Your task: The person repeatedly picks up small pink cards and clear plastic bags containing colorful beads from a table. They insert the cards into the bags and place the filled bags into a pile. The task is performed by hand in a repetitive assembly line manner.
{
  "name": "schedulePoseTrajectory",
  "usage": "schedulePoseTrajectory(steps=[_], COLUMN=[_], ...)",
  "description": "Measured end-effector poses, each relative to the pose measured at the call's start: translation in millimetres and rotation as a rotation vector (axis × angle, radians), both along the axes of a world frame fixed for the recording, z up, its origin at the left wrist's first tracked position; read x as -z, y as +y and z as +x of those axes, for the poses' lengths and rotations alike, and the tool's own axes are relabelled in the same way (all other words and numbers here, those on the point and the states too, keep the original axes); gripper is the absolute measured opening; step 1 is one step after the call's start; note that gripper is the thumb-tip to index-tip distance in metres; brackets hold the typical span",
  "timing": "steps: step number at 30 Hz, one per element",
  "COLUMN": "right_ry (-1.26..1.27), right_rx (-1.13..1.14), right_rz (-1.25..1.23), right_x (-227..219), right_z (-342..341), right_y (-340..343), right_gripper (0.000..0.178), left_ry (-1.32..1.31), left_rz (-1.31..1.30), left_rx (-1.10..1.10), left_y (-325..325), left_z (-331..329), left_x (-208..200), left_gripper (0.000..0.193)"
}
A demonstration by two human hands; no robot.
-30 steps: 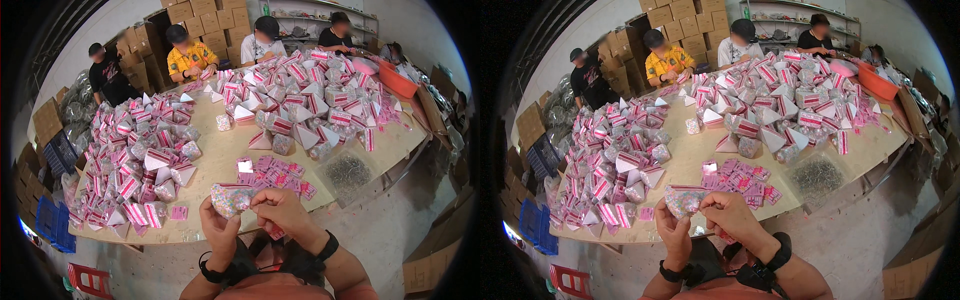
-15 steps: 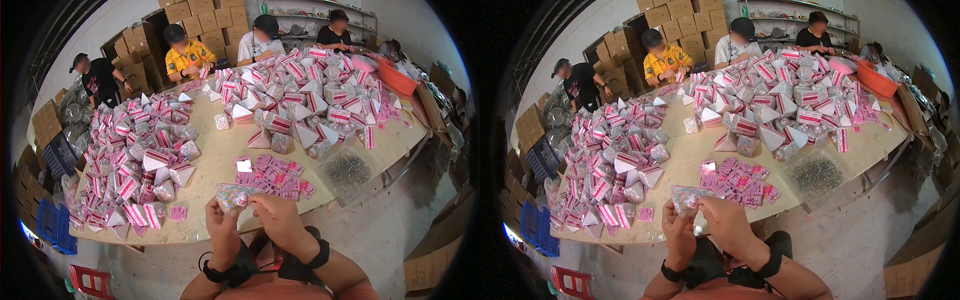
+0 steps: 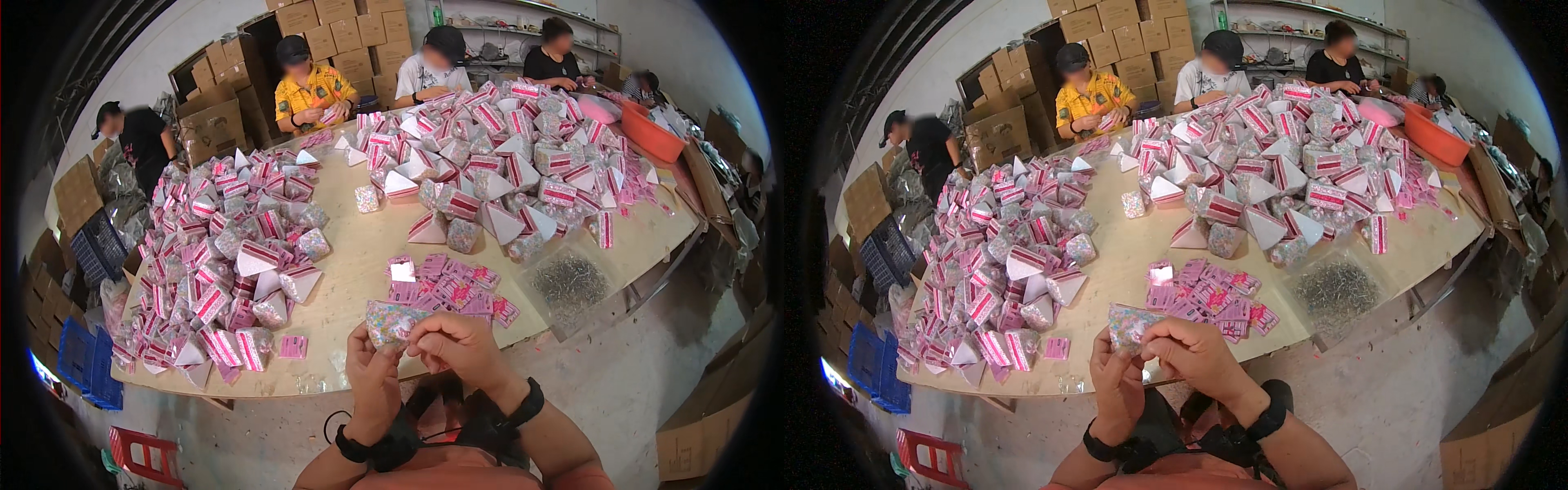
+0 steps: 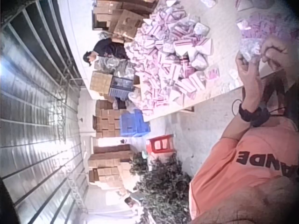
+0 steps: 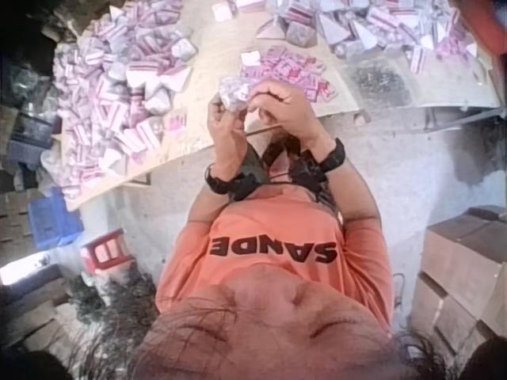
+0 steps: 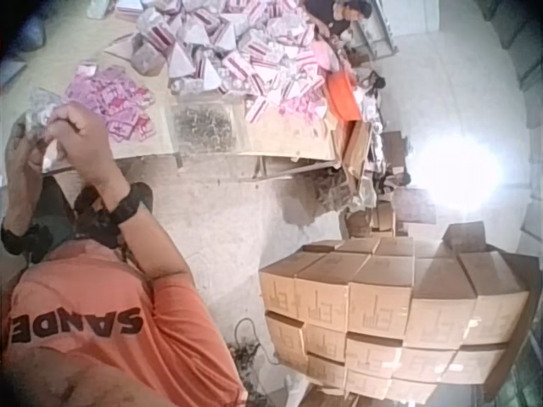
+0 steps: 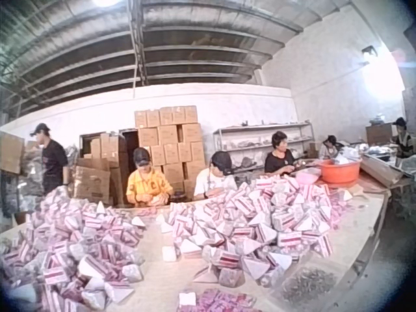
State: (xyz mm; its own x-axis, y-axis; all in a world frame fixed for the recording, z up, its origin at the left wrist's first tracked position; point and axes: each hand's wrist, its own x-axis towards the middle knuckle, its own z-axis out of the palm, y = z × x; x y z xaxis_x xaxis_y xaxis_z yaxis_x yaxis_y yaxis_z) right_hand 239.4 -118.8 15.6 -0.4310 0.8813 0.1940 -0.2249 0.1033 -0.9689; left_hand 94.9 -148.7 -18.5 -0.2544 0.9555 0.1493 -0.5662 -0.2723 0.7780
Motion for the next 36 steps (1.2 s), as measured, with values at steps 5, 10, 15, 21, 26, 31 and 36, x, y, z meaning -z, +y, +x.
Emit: schedulePoseTrajectory(steps=[5, 10, 15, 21, 26, 31, 36], right_ry=[0.099, 0.153, 0.098, 0.001, 0.001, 0.006, 0.035], right_rx=[-0.099, -0.265, -0.287, -0.145, -0.141, -0.087, -0.053], right_rz=[-0.117, -0.145, -0.213, -0.226, -0.291, -0.322, -0.339], right_x=[0, 4, -5, -9, -17, -19, -19], right_z=[4, 8, 12, 9, 12, 10, 7], right_y=[1, 8, 12, 7, 5, 3, 1], right_gripper=[0.015, 0.017, 0.013, 0.016, 0.013, 0.012, 0.012], left_ry=[0.015, -0.017, 0.046, 0.078, 0.131, 0.209, 0.217], left_rz=[0.027, 0.036, 0.051, 0.076, 0.138, 0.181, 0.194], left_rx=[-0.014, 0.024, -0.02, -0.079, -0.146, -0.165, -0.179], left_y=[0, -1, 0, 1, 0, 0, 1], left_z=[0, -5, -1, -4, -1, -1, -1], left_x=[-1, 0, 0, 3, 0, 1, 2], left_gripper=[0.048, 0.049, 0.048, 0.054, 0.057, 0.06, 0.061])
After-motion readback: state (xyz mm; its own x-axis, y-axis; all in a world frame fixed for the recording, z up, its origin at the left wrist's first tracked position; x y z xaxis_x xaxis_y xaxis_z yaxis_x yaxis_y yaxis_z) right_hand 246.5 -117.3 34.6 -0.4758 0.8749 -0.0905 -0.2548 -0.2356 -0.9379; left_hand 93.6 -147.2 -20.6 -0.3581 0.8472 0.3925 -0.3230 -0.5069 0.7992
